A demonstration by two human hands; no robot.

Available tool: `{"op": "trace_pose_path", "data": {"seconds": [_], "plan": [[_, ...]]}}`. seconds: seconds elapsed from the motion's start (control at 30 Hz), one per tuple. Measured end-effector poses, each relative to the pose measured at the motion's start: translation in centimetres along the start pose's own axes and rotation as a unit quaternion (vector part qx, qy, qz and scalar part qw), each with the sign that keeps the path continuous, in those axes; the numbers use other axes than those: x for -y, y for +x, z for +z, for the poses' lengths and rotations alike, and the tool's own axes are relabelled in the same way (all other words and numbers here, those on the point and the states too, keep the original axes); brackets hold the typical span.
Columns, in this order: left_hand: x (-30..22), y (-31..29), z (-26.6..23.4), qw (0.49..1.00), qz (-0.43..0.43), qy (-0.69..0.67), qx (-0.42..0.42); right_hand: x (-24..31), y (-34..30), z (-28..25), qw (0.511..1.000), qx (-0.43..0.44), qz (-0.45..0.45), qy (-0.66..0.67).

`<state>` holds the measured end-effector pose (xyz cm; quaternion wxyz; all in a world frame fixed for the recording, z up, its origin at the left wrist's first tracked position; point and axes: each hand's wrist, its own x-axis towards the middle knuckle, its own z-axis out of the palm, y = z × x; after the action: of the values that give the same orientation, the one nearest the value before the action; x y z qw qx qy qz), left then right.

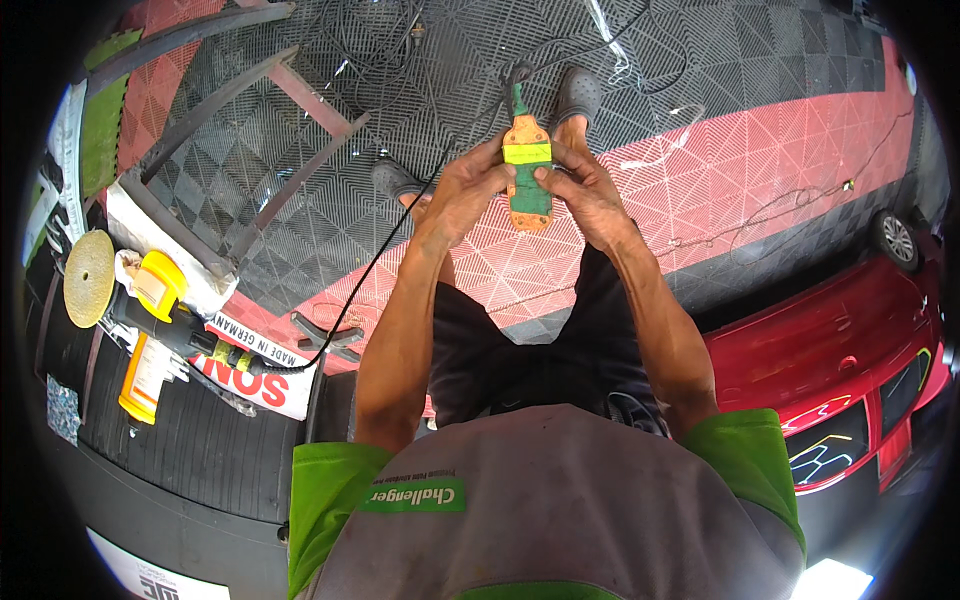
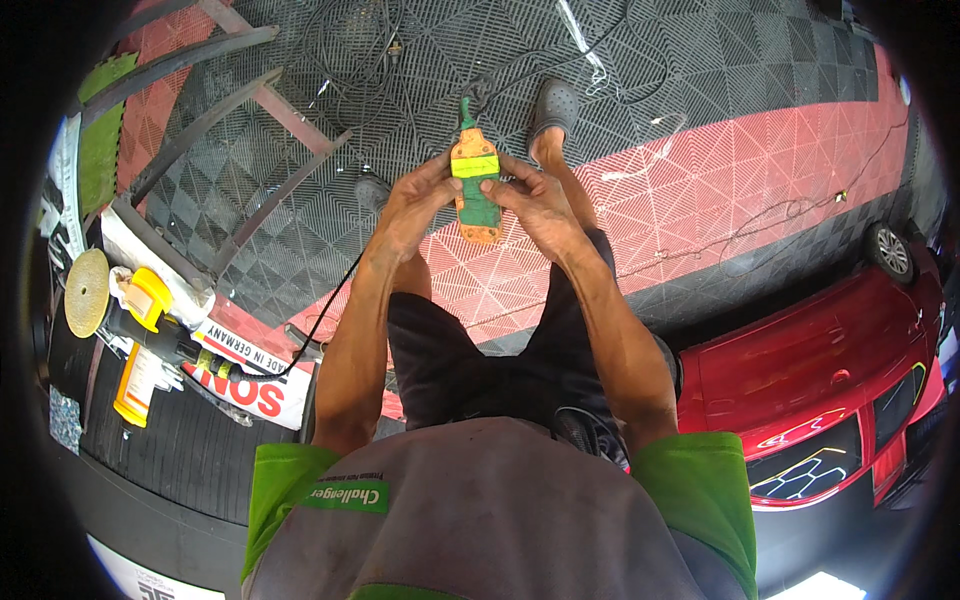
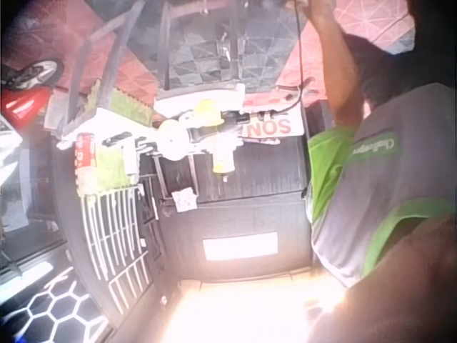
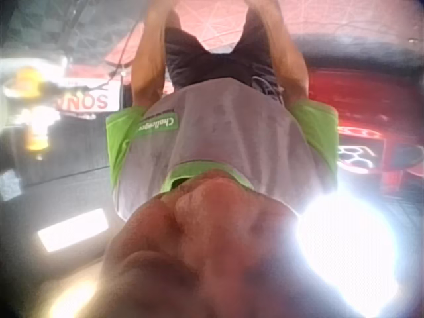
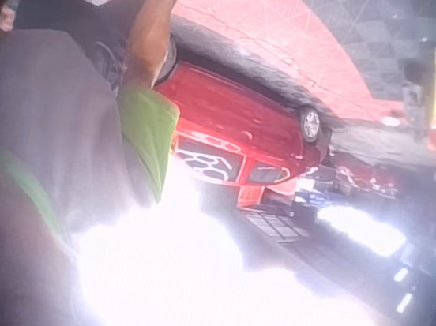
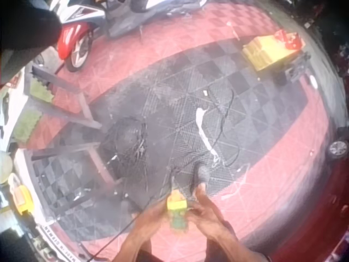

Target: The person wraps a power cord with tape, then moves to a car bumper where they use a heat gun and a hammer to adjust and reshape the plastic. The person handles the cord, heat gun, and hammer while working on the bumper surface.

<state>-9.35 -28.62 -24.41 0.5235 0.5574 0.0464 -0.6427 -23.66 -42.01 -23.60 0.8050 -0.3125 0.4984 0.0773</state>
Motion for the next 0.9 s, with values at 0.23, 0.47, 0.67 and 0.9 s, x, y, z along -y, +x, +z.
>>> {"op": "trace_pose_path", "data": {"seconds": [0.23,0.47,0.67,0.9], "plan": [[0.1,-1.3,0.6,0.998,0.048,-0.018,0.043,1.5,-0.6,2.0,0.983,0.041,-0.051,-0.171],[0.0,-2.6,0.2,0.999,-0.025,0.007,0.045,1.2,-0.8,2.6,0.939,0.039,-0.167,-0.297],[1.5,-2.9,-0.1,0.987,-0.041,-0.146,0.053,3.0,-1.3,3.5,0.863,-0.027,-0.273,-0.424],[1.2,-2.7,0.5,0.98,-0.047,-0.193,0.03,2.7,-0.9,3.4,0.785,-0.043,-0.342,-0.515]]}}
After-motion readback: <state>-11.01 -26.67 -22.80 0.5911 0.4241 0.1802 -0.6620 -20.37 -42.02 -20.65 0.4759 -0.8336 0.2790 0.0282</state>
